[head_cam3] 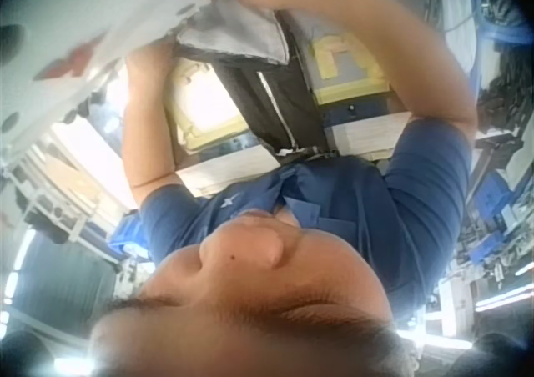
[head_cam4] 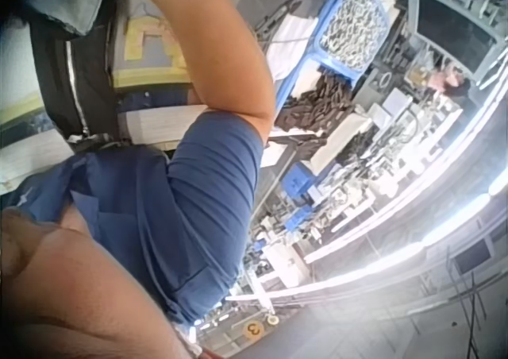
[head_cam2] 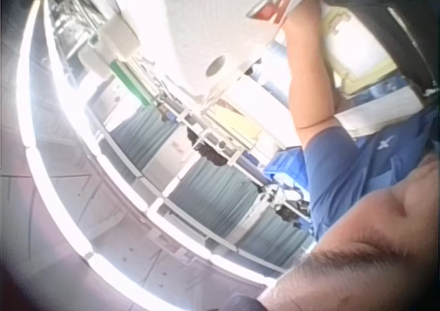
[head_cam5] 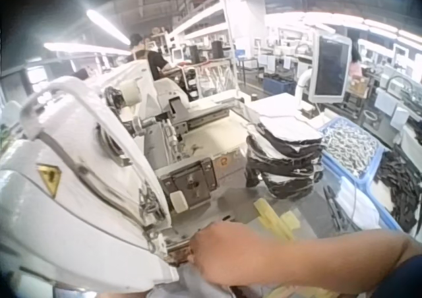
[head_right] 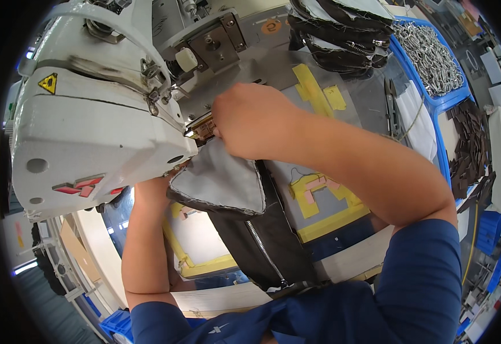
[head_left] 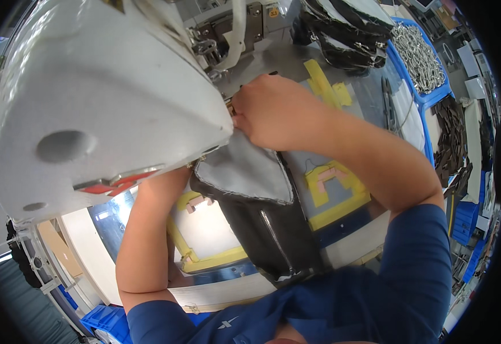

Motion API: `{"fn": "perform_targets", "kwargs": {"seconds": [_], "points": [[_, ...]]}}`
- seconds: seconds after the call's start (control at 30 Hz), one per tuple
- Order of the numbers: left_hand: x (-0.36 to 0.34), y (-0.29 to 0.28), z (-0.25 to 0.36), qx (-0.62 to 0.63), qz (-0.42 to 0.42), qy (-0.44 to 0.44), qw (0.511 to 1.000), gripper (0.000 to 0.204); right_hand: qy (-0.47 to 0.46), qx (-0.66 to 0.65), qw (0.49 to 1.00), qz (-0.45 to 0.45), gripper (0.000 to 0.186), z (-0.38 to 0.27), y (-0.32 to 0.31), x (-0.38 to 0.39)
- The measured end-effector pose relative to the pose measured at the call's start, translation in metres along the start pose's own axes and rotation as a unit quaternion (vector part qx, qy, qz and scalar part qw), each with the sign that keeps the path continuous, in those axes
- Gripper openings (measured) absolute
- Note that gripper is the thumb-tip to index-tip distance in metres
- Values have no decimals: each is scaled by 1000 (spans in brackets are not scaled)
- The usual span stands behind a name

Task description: The person operates a sewing machine to stitch zippers onto small fabric pouches. They repeatedly align the zipper tape with the fabric edge, guide the material under the needle, and sew along the seam. The person handles multiple pouches, including black and plaid patterns, and occasionally flips them to work on different sides.

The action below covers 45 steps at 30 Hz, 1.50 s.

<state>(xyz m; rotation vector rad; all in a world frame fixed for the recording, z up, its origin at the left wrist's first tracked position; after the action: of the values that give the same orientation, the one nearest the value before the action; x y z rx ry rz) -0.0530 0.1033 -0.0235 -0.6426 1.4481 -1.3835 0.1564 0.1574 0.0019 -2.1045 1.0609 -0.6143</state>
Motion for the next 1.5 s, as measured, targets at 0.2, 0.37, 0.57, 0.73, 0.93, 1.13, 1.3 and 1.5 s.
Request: {"fn": "perform_targets", "kwargs": {"seconds": [0.2,0.37,0.57,0.73,0.93,1.13,1.3,1.5], "points": [[-1,-33,14,-28,-72,-46,996,24,0,-2,1000,12,26,1,0,-1],[8,-94,59,-3,-173,-64,983,21,-8,-1,1000,10,30,5,-8,7],[9,-84,87,223,-89,179,954,36,-102,-18,991,89,29,8,0,5],[11,-61,90,184,-114,167,962,53,-69,15,994,85,25,-2,-1,7],[16,-52,94,120,-121,176,969,69,-151,51,983,88,24,-21,-7,13],[21,-54,89,80,-150,178,969,67,-81,57,993,63,26,-12,9,7],[22,-53,87,49,-187,163,968,63,-12,86,996,23,27,-26,15,8],[27,-47,93,-22,-158,169,973,68,-81,82,991,66,21,-14,16,8]]}}
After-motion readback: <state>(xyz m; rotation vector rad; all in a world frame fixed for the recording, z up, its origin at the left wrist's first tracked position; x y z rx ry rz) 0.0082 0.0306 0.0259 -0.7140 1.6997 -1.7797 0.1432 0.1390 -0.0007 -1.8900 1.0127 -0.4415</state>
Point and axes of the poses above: each hand's wrist, its own x-axis away from the middle knuckle, its own y-axis out of the palm, z = x × y, the point moved 6 cm from there along -x, towards the middle knuckle, and after that the axes turned 9 degrees about -x, right-handed, at the moved point
